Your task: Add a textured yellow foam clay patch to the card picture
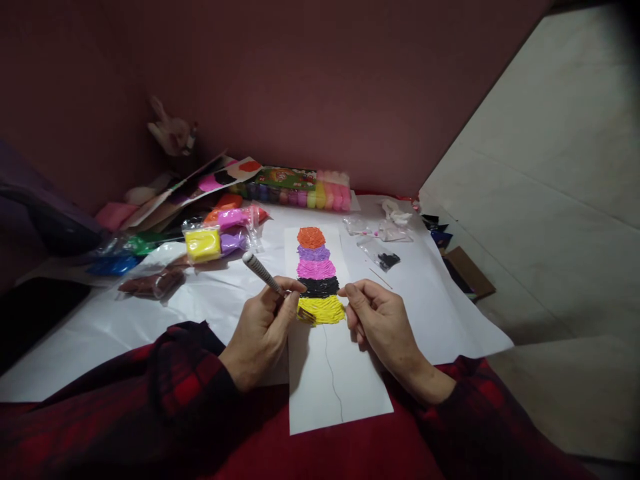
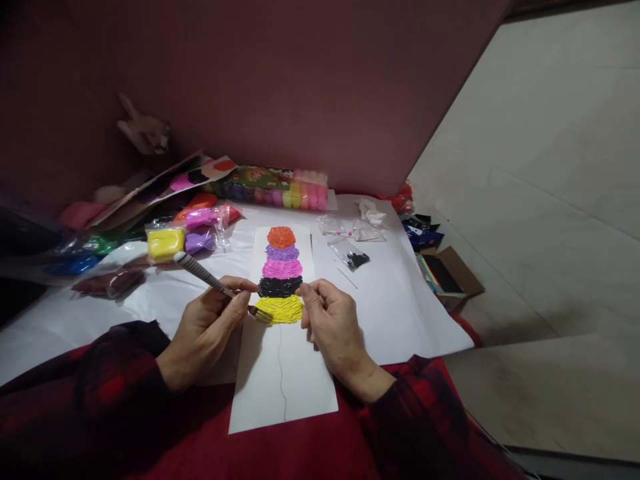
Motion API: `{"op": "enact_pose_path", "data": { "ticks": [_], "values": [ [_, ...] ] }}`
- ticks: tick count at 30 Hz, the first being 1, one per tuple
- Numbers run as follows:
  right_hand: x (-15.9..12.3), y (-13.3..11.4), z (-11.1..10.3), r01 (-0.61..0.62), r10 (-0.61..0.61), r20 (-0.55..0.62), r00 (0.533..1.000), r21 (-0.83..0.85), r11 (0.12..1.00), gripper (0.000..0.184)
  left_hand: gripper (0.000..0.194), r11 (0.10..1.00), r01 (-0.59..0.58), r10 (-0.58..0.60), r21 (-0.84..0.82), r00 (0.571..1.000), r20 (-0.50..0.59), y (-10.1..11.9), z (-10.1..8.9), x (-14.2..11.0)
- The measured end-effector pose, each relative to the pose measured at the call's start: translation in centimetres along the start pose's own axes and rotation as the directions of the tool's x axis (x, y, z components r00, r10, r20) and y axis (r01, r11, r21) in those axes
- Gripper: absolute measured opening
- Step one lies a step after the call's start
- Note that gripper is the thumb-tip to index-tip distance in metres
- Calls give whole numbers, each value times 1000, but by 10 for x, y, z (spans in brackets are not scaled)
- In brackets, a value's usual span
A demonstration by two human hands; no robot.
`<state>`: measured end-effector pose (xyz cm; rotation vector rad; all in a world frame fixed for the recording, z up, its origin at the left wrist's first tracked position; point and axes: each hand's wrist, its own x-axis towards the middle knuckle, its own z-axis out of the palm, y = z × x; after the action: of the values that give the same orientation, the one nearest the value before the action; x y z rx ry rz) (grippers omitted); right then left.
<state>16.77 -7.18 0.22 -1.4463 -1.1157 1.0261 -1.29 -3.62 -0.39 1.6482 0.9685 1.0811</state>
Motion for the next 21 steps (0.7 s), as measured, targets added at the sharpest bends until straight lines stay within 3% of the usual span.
{"op": "enact_pose_path", "data": {
  "ticks": [21],
  "values": [
    [0,-2,1,16,-15,16,1000,-52,999,30,14,989,-40,36,140,999,31,1,-1,1]
  ]
}}
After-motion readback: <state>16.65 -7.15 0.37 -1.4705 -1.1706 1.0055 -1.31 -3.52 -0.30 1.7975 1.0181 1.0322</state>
